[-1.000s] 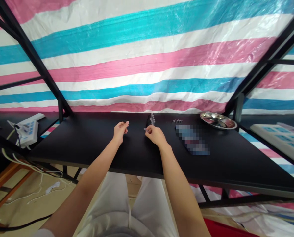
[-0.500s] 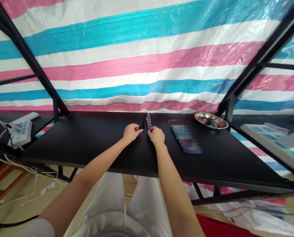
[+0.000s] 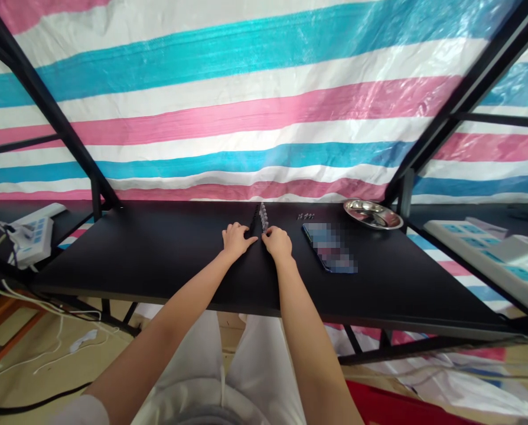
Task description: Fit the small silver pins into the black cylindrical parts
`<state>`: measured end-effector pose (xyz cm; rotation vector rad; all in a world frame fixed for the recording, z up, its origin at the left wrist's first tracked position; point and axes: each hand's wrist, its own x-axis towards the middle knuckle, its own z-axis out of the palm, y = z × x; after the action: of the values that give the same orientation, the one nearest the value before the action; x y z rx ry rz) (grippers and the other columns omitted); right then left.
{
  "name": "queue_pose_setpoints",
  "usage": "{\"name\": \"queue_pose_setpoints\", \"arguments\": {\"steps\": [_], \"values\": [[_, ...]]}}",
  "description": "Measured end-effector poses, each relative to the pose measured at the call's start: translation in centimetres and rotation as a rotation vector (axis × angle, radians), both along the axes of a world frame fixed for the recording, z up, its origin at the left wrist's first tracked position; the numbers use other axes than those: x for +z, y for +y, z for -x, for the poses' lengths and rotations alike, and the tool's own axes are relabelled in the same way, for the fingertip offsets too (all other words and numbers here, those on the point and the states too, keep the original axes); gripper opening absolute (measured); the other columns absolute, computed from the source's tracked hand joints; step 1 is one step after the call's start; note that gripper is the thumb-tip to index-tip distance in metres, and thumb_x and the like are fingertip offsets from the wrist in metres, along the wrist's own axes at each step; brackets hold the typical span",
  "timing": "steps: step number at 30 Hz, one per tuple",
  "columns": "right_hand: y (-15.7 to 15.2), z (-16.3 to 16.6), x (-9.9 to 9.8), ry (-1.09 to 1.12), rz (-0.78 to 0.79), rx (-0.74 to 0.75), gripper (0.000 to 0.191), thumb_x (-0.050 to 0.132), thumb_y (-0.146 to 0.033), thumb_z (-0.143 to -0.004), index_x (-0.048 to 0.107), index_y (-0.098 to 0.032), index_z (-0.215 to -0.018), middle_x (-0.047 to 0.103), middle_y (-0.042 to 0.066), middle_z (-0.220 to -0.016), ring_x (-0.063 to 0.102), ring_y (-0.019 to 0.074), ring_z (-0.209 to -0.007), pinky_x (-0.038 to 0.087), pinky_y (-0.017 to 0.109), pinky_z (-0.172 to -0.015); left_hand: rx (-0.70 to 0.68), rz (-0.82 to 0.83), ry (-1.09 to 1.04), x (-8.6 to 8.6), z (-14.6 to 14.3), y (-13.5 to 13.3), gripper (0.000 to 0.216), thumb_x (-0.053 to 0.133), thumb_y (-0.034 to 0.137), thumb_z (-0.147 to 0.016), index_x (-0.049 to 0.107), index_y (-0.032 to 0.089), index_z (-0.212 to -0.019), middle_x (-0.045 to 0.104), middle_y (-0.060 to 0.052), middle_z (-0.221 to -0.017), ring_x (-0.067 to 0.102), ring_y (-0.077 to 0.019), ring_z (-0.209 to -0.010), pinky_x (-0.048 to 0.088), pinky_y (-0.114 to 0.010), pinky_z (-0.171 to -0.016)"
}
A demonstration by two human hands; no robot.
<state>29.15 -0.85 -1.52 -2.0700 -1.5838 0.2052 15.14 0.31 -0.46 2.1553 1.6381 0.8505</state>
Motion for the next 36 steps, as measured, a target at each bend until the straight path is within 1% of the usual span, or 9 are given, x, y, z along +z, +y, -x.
{"name": "queue_pose_setpoints", "arguments": {"steps": [3, 8, 12, 15, 18, 24, 27, 31, 36], "values": [[-0.1, 0.1, 0.3, 0.008, 0.039, 0.001, 0.026, 0.056, -0.034, -0.074, 0.067, -0.019, -0.091, 0.067, 0.008, -0.08, 0.062, 0.0231, -0.081, 0.042, 0.029, -0.065, -0.012, -0.003, 0.035, 0.0, 0.6, -0.6, 0.033, 0.068, 0.038, -0.068, 0.06, 0.02, -0.094, 0.055, -0.009, -0.099, 0.045, -0.0275, -0.101, 0.033, -0.039, -0.086], [-0.2, 0.2, 0.5, 0.015, 0.054, -0.002, 0.027, 0.055, -0.034, -0.074, 0.067, -0.019, -0.093, 0.067, 0.009, -0.082, 0.061, 0.0233, -0.083, 0.042, 0.03, -0.067, -0.027, -0.055, -0.015, 0.5, 0.8, -1.3, 0.047, 0.065, 0.031, -0.073, 0.049, 0.02, -0.116, 0.056, -0.009, -0.102, 0.047, -0.026, -0.098, 0.033, -0.036, -0.083], [-0.2, 0.2, 0.5, 0.006, 0.05, 0.009, 0.027, 0.055, -0.034, -0.074, 0.067, -0.019, -0.093, 0.067, 0.009, -0.081, 0.061, 0.0232, -0.082, 0.043, 0.03, -0.067, -0.127, -0.172, 0.022, 1.1, 0.8, -1.8, 0.047, 0.051, 0.027, -0.082, 0.04, 0.023, -0.128, 0.054, -0.009, -0.107, 0.047, -0.0237, -0.097, 0.034, -0.034, -0.081], [-0.2, 0.2, 0.5, -0.006, 0.04, 0.014, 0.026, 0.055, -0.034, -0.075, 0.067, -0.019, -0.092, 0.067, 0.009, -0.081, 0.062, 0.0222, -0.081, 0.043, 0.029, -0.066, -0.199, -0.226, 0.104, 1.3, 0.7, -2.0, 0.045, 0.043, 0.025, -0.086, 0.039, 0.025, -0.131, 0.054, -0.008, -0.106, 0.047, -0.0222, -0.095, 0.034, -0.033, -0.08], [-0.4, 0.3, 0.7, -0.012, 0.048, 0.012, 0.026, 0.055, -0.034, -0.075, 0.066, -0.019, -0.093, 0.068, 0.008, -0.082, 0.062, 0.0216, -0.081, 0.043, 0.028, -0.067, -0.225, -0.222, 0.192, 1.1, 0.6, -2.1, 0.043, 0.043, 0.026, -0.087, 0.041, 0.024, -0.13, 0.053, -0.008, -0.106, 0.047, -0.0217, -0.096, 0.035, -0.032, -0.079], [-0.6, 0.5, 1.1, -0.028, 0.095, 0.013, 0.029, 0.053, -0.035, -0.076, 0.065, -0.018, -0.096, 0.068, 0.01, -0.09, 0.062, 0.0235, -0.089, 0.043, 0.029, -0.07, -0.257, -0.211, 0.335, 0.6, 0.2, -1.9, 0.038, 0.043, 0.027, -0.088, 0.045, 0.023, -0.126, 0.052, -0.006, -0.108, 0.046, -0.0201, -0.097, 0.037, -0.032, -0.079], [-0.6, 0.5, 1.2, -0.036, 0.096, 0.014, 0.028, 0.051, -0.034, -0.077, 0.065, -0.018, -0.096, 0.068, 0.01, -0.089, 0.062, 0.0233, -0.088, 0.043, 0.029, -0.07, -0.273, -0.2, 0.393, 0.6, -0.1, -1.8, 0.034, 0.042, 0.028, -0.088, 0.051, 0.022, -0.12, 0.053, -0.007, -0.106, 0.047, -0.0205, -0.097, 0.038, -0.032, -0.078], [-0.6, 0.5, 1.1, -0.04, 0.077, 0.025, 0.026, 0.05, -0.034, -0.078, 0.065, -0.019, -0.093, 0.068, 0.009, -0.087, 0.062, 0.0219, -0.085, 0.043, 0.028, -0.069, -0.254, -0.208, 0.412, 0.7, -0.5, -1.6, 0.026, 0.044, 0.027, -0.088, 0.058, 0.021, -0.108, 0.054, -0.007, -0.103, 0.048, -0.0208, -0.095, 0.038, -0.033, -0.077], [-0.6, 0.5, 0.9, -0.044, 0.059, 0.023, 0.024, 0.051, -0.033, -0.078, 0.065, -0.019, -0.091, 0.067, 0.01, -0.088, 0.061, 0.0213, -0.083, 0.042, 0.028, -0.068, -0.227, -0.209, 0.391, 0.6, -0.8, -1.0, 0.019, 0.046, 0.023, -0.087, 0.059, 0.019, -0.1, 0.056, -0.007, -0.101, 0.049, -0.0208, -0.094, 0.038, -0.033, -0.078]]}}
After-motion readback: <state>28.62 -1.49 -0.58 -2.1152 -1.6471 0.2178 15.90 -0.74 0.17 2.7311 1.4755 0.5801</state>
